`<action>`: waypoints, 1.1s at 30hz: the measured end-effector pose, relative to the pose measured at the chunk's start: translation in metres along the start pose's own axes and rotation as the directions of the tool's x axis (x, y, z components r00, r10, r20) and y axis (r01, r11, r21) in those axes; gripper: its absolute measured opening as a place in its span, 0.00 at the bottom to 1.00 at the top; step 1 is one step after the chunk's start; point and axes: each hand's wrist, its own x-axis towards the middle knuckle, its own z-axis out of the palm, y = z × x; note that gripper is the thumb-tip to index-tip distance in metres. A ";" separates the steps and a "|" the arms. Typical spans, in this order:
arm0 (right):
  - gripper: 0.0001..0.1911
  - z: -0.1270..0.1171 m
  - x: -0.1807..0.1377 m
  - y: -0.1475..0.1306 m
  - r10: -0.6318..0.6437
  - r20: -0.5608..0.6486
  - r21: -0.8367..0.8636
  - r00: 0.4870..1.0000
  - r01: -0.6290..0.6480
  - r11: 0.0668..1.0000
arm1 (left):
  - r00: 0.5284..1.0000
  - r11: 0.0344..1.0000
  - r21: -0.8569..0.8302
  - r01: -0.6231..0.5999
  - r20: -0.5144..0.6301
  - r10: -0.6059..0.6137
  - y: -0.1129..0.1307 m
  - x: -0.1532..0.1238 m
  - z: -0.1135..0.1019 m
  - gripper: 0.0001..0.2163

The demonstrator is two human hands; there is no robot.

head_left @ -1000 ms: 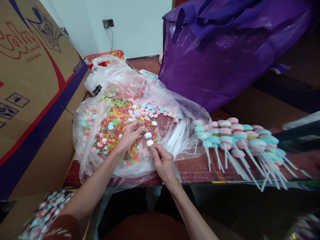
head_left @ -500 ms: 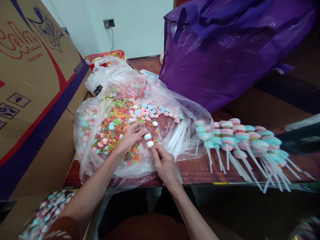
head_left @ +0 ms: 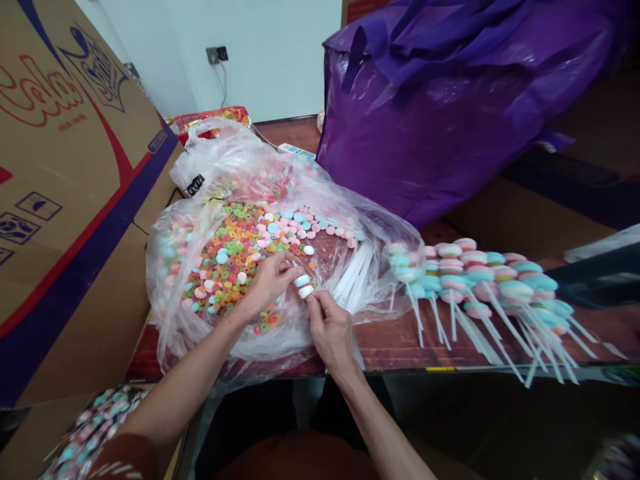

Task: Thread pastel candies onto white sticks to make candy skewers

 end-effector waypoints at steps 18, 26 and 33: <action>0.15 0.002 -0.001 0.003 0.005 0.012 0.049 1.000 -0.006 0.999 | 0.995 0.204 0.977 0.065 -0.079 0.061 0.041 0.068 -0.028 0.18; 0.14 0.003 -0.001 0.005 -0.005 0.017 0.042 1.000 0.004 0.999 | 0.990 0.185 0.981 0.061 -0.083 0.110 0.033 0.067 -0.023 0.17; 0.14 0.003 -0.001 0.005 -0.005 0.013 0.047 1.000 0.005 0.999 | 0.981 0.311 0.947 0.083 -0.132 0.141 0.036 0.073 -0.031 0.17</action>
